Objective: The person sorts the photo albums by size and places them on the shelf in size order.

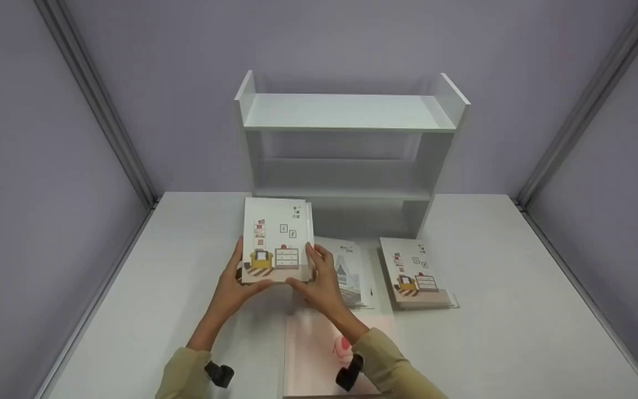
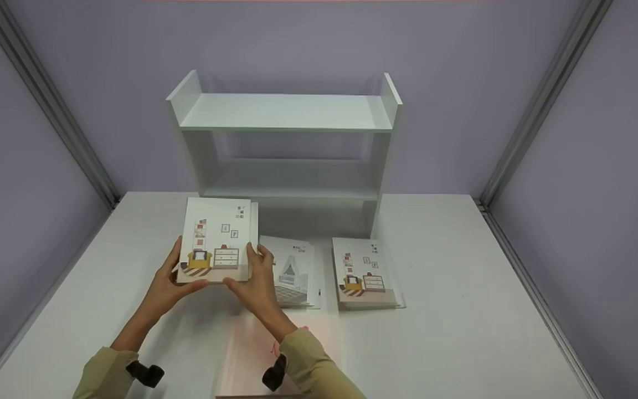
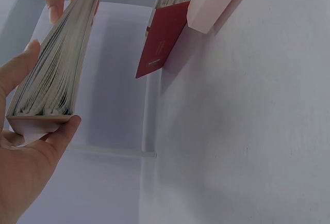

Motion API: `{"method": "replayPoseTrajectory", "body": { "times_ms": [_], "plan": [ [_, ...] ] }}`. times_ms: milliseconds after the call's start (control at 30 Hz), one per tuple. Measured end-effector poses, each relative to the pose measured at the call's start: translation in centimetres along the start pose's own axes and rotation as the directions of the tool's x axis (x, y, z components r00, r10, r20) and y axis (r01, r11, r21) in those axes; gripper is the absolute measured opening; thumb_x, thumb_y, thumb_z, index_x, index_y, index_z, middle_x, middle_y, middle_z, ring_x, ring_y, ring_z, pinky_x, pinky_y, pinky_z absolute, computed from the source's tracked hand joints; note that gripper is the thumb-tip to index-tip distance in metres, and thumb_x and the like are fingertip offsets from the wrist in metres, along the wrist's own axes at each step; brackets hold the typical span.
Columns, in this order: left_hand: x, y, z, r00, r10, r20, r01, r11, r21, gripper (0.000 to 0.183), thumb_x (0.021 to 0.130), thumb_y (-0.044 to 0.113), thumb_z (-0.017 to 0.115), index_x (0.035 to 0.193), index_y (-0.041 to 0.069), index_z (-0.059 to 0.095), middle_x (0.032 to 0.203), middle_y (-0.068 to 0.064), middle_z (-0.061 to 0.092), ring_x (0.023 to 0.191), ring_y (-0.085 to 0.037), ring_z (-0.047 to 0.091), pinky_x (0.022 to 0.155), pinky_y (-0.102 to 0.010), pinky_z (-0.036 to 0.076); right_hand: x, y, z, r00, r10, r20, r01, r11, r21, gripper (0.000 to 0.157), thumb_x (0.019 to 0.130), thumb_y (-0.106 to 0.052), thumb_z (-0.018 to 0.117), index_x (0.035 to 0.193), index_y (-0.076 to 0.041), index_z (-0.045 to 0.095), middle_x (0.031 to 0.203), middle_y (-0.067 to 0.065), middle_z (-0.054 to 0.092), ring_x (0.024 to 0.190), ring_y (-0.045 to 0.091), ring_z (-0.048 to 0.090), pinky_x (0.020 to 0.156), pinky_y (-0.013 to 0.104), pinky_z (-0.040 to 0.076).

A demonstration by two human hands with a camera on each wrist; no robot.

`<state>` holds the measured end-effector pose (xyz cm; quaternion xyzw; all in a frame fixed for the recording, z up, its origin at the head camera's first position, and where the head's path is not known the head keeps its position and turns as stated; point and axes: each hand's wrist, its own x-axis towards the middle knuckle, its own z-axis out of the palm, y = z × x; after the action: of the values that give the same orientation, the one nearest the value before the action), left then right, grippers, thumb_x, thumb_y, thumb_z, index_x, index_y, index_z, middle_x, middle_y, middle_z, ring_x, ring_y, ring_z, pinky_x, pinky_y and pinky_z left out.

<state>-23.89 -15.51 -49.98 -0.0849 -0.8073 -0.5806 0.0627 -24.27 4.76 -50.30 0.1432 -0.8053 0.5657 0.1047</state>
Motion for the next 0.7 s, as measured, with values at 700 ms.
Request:
{"method": "replayPoseTrajectory", "body": {
  "times_ms": [700],
  "plan": [
    [0.3, 1.0, -0.1, 0.999, 0.035, -0.018, -0.036, 0.998, -0.045, 0.112, 0.069, 0.031, 0.082, 0.151, 0.025, 0.006, 0.144, 0.001, 0.038, 0.111, -0.021, 0.054, 0.085, -0.032, 0.051, 0.7, -1.1, -1.0, 0.999, -0.032, 0.01, 0.032, 0.999, 0.027, 0.083, 0.074, -0.017, 0.079, 0.143, -0.003, 0.034, 0.142, 0.022, 0.026, 0.131, 0.037, 0.031, 0.092, 0.043, 0.048]
  ]
}}
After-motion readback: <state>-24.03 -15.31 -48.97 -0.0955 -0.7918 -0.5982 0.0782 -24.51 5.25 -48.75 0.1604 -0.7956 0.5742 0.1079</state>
